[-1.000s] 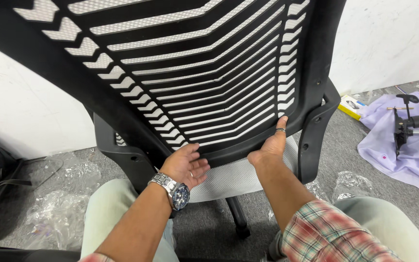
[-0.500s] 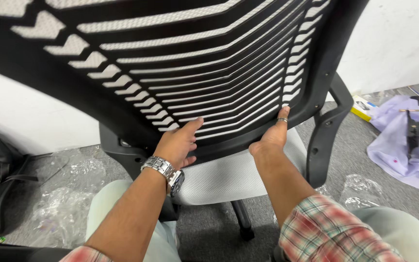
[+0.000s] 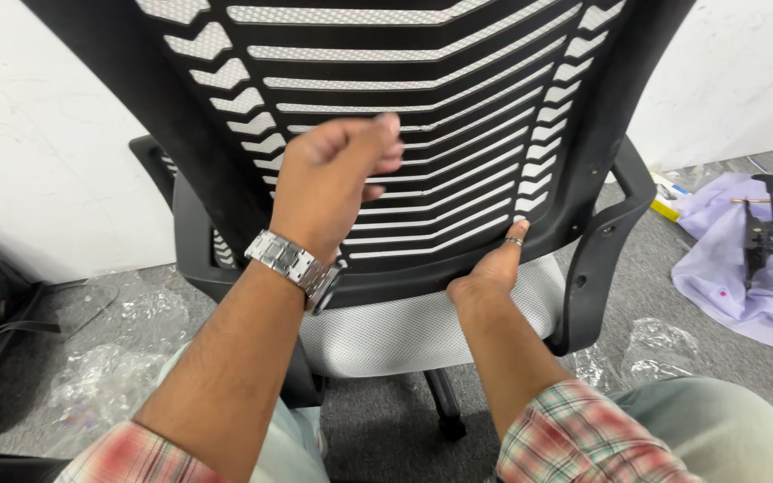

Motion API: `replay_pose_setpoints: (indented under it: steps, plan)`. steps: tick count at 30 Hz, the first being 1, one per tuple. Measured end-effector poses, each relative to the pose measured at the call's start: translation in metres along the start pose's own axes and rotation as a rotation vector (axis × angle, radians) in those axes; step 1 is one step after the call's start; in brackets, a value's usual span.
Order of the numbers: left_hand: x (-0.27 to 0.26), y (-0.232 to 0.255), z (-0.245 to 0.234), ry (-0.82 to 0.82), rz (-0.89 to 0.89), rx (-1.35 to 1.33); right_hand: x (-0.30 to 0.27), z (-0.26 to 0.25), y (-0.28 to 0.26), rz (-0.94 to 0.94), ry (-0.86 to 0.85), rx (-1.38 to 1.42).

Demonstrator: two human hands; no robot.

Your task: The person uses a screwdriver to tighten screws on the backrest of an office chair, securing the frame to the seat. They then attach an armrest to the chair and tighten its screws.

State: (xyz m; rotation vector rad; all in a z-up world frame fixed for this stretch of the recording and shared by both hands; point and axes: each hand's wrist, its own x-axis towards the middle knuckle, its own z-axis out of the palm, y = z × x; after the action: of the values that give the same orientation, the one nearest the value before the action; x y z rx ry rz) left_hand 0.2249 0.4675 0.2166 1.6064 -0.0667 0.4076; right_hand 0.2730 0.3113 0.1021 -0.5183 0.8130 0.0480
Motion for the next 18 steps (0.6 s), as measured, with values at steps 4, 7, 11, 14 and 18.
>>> replay_pose_setpoints:
  steps: [4,7,11,14,18]
  plan:
    - [0.000,0.025,0.023,-0.101,0.054,-0.195,0.008,-0.005,0.001,-0.011,-0.095,-0.005]
    - [0.000,0.042,0.034,-0.125,0.148,-0.340,0.011,-0.008,0.001,-0.008,-0.156,-0.018]
    - [-0.001,0.060,0.038,-0.124,0.298,-0.351,0.009,-0.017,-0.001,0.046,-0.225,0.055]
    - [-0.007,0.064,0.042,-0.112,0.335,-0.339,0.003,-0.026,-0.003,0.014,-0.207,-0.017]
    - [-0.011,0.064,0.049,-0.067,0.348,-0.312,-0.002,-0.027,-0.011,-0.026,-0.121,-0.273]
